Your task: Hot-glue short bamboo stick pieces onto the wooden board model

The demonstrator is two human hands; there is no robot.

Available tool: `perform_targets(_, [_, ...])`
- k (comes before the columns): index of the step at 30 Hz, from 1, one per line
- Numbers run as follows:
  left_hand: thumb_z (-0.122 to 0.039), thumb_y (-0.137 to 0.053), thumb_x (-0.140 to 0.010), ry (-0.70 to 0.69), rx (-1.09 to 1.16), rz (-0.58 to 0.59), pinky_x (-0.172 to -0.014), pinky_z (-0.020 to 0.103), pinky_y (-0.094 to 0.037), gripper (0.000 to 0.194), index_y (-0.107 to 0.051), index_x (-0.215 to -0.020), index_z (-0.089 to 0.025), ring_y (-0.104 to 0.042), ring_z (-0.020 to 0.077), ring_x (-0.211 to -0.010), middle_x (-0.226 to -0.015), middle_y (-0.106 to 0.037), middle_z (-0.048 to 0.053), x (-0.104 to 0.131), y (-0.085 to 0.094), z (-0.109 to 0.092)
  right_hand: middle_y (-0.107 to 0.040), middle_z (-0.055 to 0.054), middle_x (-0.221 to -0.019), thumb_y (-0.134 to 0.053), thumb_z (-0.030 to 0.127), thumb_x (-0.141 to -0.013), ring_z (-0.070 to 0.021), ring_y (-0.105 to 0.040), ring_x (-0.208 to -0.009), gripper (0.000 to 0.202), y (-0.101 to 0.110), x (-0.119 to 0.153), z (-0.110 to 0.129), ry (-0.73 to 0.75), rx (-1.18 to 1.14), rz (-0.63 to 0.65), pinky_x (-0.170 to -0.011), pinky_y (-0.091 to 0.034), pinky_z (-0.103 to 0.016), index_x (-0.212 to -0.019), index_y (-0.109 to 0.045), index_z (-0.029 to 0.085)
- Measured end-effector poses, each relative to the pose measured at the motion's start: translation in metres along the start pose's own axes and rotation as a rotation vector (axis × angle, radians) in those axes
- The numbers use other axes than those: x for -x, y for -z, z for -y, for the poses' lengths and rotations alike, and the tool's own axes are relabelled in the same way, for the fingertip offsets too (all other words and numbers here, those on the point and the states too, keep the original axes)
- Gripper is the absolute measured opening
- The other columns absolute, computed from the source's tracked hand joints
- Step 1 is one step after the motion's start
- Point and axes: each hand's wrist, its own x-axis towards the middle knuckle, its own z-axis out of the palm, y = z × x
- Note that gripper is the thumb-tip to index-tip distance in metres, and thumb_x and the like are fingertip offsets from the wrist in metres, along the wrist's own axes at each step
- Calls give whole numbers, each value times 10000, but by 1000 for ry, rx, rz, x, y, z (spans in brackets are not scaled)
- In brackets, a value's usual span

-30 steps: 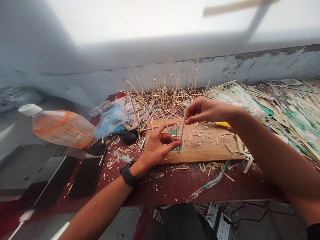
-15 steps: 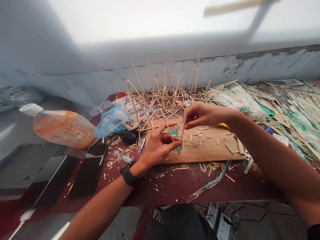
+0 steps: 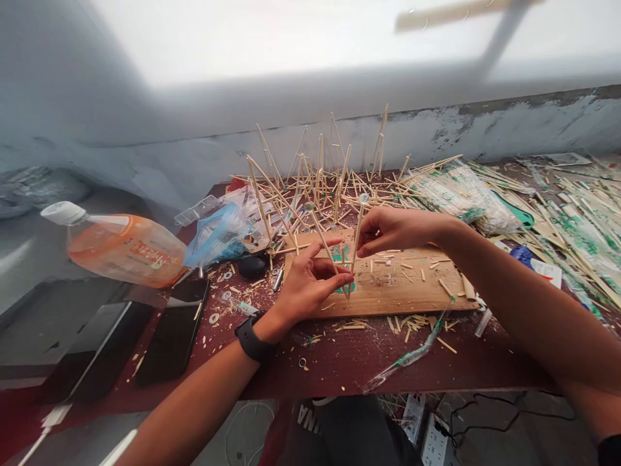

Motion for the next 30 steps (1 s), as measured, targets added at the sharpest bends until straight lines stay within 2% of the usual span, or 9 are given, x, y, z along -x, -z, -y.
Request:
perform_targets(11, [-346, -929, -773, 4, 0, 2, -731, 305, -622, 746, -604, -1411, -137, -820, 205, -765, -858, -855, 71, 0, 0, 0, -531, 41, -658, -752, 355, -943, -78, -420, -619, 256, -4, -5, -6, -19, 22, 31, -568, -307, -265, -867, -765, 111])
perform_targets(17, [-342, -937, -765, -13, 1, -12, -752, 302, -629, 749, -609, -1407, -138, -822, 198, -773, -866, -859, 64, 0, 0, -2, -516, 50, -654, -714, 250, -920, -77, -416, -618, 159, -9, -9, -4, -56, 97, 84, -590, -298, -277, -864, -775, 114])
perform_targets(22, [-340, -934, -764, -13, 3, -14, -753, 303, -628, 751, -605, -1408, -135, -821, 198, -775, -853, -857, 58, 0, 0, -1, -537, 39, -656, -702, 252, -918, -84, -422, -620, 157, -5, -6, -6, -80, 134, 58, -591, -308, -284, -837, -753, 128])
perform_targets(26, [-342, -923, -777, -16, -7, -7, -764, 303, -625, 735, -603, -1407, -139, -818, 197, -788, -846, -855, 58, 1, 0, -1, -592, 9, -707, -684, 341, -957, -102, -459, -656, 228, 14, 9, -6, -66, 194, -50, -615, -349, -306, -863, -756, 147])
perform_targets(30, [-349, -914, -782, -11, -19, -6, -744, 307, -620, 722, -607, -1403, -148, -815, 199, -782, -850, -853, 58, 1, 0, -3, -597, -6, -756, -747, 518, -947, -117, -453, -680, 344, 33, 31, 3, 10, 118, -336, -592, -334, -332, -926, -753, 175])
